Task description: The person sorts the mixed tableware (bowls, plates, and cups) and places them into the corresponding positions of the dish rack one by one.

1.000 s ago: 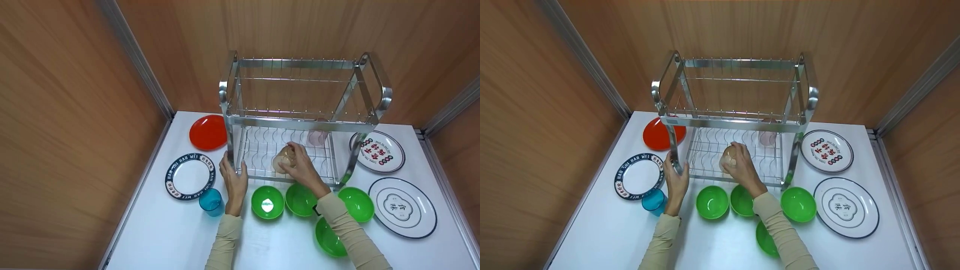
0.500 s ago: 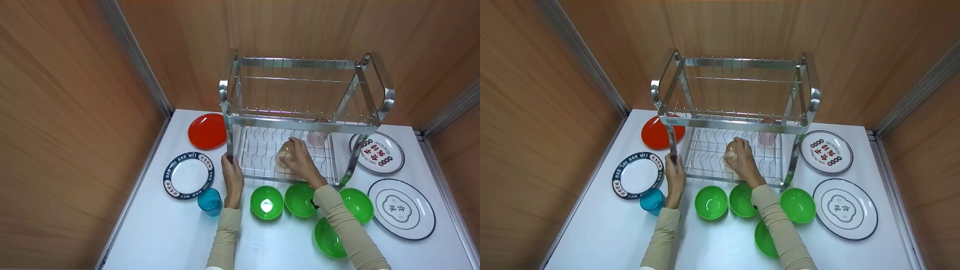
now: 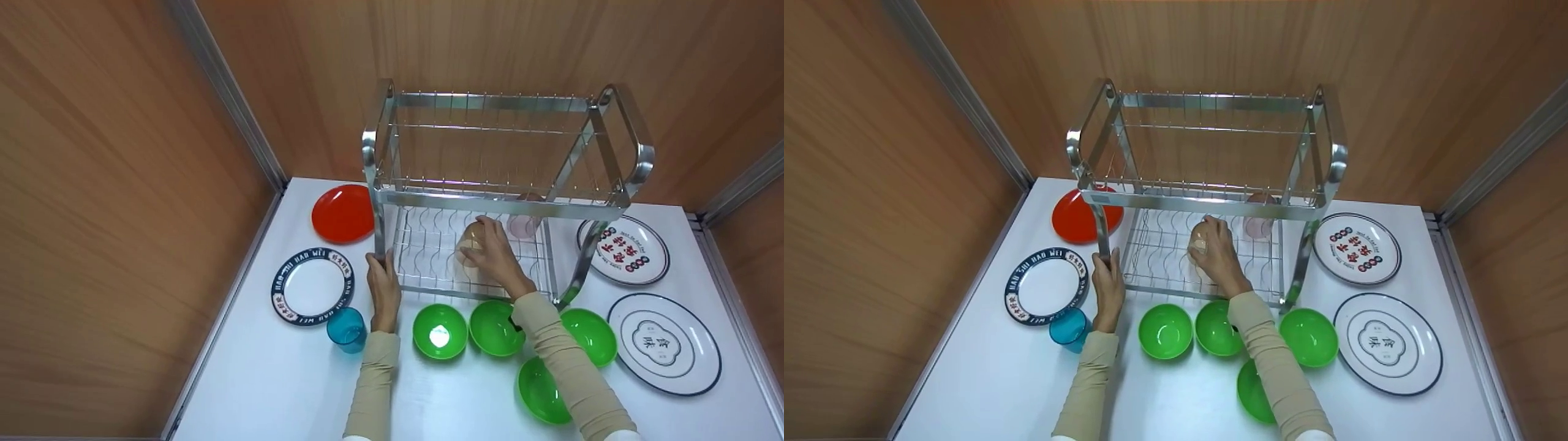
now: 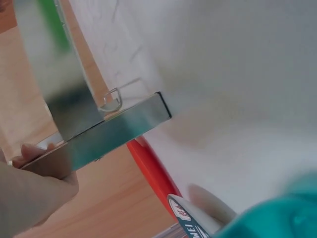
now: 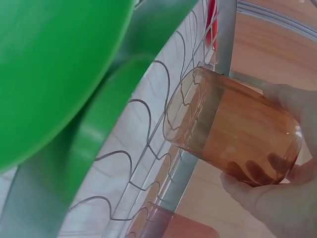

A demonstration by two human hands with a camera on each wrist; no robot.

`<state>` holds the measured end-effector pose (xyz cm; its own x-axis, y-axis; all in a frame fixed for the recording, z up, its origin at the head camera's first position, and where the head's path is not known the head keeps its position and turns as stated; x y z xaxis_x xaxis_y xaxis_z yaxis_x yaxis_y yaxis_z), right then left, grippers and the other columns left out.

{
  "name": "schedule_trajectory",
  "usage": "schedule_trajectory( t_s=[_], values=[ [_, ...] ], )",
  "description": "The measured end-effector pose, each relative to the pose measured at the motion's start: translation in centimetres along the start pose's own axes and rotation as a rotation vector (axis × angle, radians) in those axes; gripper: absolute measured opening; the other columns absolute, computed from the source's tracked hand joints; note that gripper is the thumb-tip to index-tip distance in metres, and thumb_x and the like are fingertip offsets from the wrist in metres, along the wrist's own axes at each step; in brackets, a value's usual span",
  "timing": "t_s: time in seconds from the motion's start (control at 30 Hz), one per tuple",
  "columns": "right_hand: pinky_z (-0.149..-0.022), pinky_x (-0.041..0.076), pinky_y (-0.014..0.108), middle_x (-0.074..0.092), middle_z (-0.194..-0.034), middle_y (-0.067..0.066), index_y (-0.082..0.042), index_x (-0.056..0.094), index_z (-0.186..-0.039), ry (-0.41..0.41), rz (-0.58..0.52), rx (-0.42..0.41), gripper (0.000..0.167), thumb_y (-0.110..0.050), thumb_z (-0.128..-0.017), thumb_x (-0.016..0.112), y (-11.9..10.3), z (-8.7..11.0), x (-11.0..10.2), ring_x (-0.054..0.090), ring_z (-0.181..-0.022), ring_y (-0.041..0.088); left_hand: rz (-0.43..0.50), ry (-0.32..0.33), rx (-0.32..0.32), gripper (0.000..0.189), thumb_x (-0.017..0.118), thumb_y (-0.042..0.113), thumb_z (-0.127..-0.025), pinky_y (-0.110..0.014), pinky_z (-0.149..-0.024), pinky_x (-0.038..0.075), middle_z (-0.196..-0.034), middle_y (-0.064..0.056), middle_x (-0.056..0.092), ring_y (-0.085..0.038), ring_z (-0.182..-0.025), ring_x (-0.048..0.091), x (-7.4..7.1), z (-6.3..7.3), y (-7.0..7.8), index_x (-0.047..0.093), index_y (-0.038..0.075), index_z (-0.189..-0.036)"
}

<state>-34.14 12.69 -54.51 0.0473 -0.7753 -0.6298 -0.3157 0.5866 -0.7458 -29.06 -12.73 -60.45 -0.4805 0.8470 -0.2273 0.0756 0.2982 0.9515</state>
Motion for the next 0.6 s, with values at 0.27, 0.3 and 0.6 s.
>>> schedule_trajectory(
  t_s=[0.27,0.3,0.6],
  values=[
    [-0.111,0.041,0.056,0.041,-0.141,0.03,0.006,0.037,-0.148,-0.012,0.042,0.005,0.073,-0.014,-0.092,0.079,0.8,-0.8,0.2,0.046,-0.133,0.046,0.036,0.003,-0.035,0.023,0.057,0.025,-0.107,-0.03,-0.069,0.039,-0.076,-0.004,0.045,-0.019,-0.074,0.046,0.1,-0.2,-0.3,0.051,0.004,-0.102],
    [-0.11,0.042,0.057,0.041,-0.141,0.031,0.006,0.037,-0.148,-0.012,0.044,0.007,0.073,-0.014,-0.092,0.079,1.0,-0.8,0.2,0.046,-0.132,0.046,0.034,0.001,-0.035,0.023,0.057,0.025,-0.107,-0.03,-0.069,0.039,-0.076,-0.003,0.045,-0.019,-0.074,0.046,0.1,-0.1,-0.3,0.051,0.004,-0.101],
    [-0.114,0.038,0.057,0.035,-0.147,0.034,0.006,0.026,-0.155,-0.004,0.064,-0.005,0.083,-0.013,-0.093,0.078,2.5,-2.0,-0.4,0.039,-0.138,0.049,0.05,0.015,-0.031,0.024,0.059,0.024,-0.106,-0.028,-0.064,0.036,-0.073,-0.001,0.04,-0.018,-0.071,0.044,0.0,-0.3,-0.3,0.053,0.005,-0.094]
  ],
)
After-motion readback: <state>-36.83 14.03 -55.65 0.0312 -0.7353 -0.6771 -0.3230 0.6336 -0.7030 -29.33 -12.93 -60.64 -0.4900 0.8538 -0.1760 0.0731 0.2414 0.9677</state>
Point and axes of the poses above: each hand's wrist, its own z-axis away from the middle knuckle, its own x-axis out of the palm, y = z × x, the point moved 6 cm from there along -z, towards the middle knuckle
